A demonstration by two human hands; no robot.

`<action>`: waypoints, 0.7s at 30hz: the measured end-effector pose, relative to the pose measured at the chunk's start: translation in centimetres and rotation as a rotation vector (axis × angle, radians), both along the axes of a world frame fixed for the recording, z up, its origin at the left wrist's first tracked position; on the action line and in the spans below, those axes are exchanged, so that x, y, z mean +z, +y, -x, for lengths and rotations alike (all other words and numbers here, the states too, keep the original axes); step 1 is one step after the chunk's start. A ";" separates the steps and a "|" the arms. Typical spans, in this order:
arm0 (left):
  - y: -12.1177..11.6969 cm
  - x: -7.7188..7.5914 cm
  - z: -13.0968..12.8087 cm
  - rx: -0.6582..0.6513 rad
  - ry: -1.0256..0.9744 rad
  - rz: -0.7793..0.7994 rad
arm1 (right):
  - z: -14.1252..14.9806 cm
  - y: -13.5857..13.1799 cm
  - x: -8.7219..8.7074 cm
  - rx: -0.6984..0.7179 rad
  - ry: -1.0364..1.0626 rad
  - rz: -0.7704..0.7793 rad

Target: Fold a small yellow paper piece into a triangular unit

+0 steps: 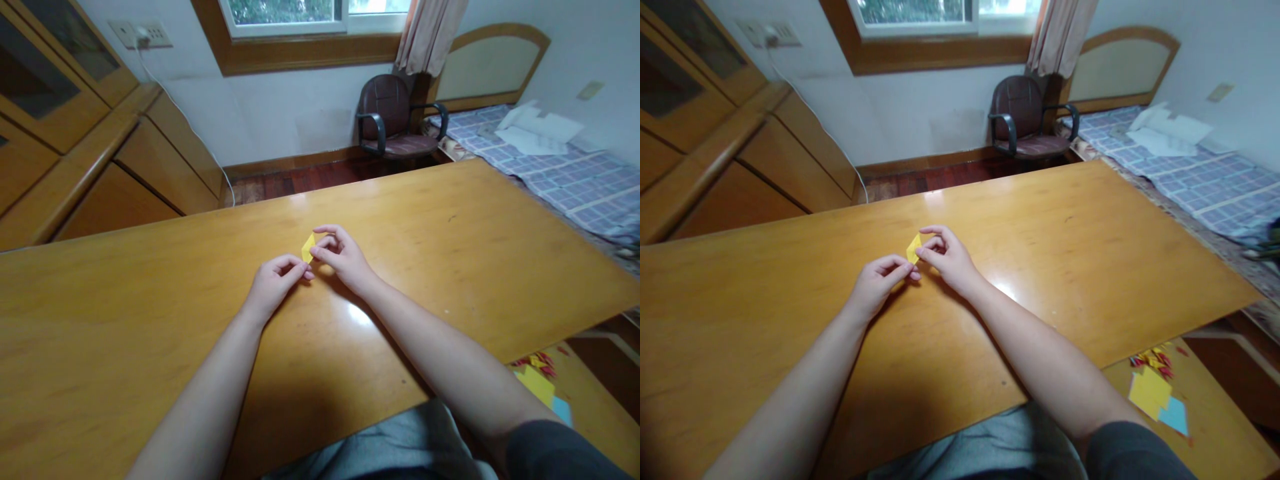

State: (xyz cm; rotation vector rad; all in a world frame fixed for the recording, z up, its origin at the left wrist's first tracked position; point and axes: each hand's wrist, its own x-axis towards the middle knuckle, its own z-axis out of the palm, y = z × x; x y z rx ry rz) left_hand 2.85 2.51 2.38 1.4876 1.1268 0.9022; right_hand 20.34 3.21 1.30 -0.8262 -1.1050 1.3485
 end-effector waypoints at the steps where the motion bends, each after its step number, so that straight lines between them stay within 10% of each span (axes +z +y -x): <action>1: 0.0 0.0 0.0 0.000 0.002 0.002 | 0.0 0.0 0.0 -0.003 0.001 -0.009; 21: -0.1 0.1 0.0 -0.002 -0.016 0.002 | 0.4 -0.4 0.4 -0.055 -0.018 -0.068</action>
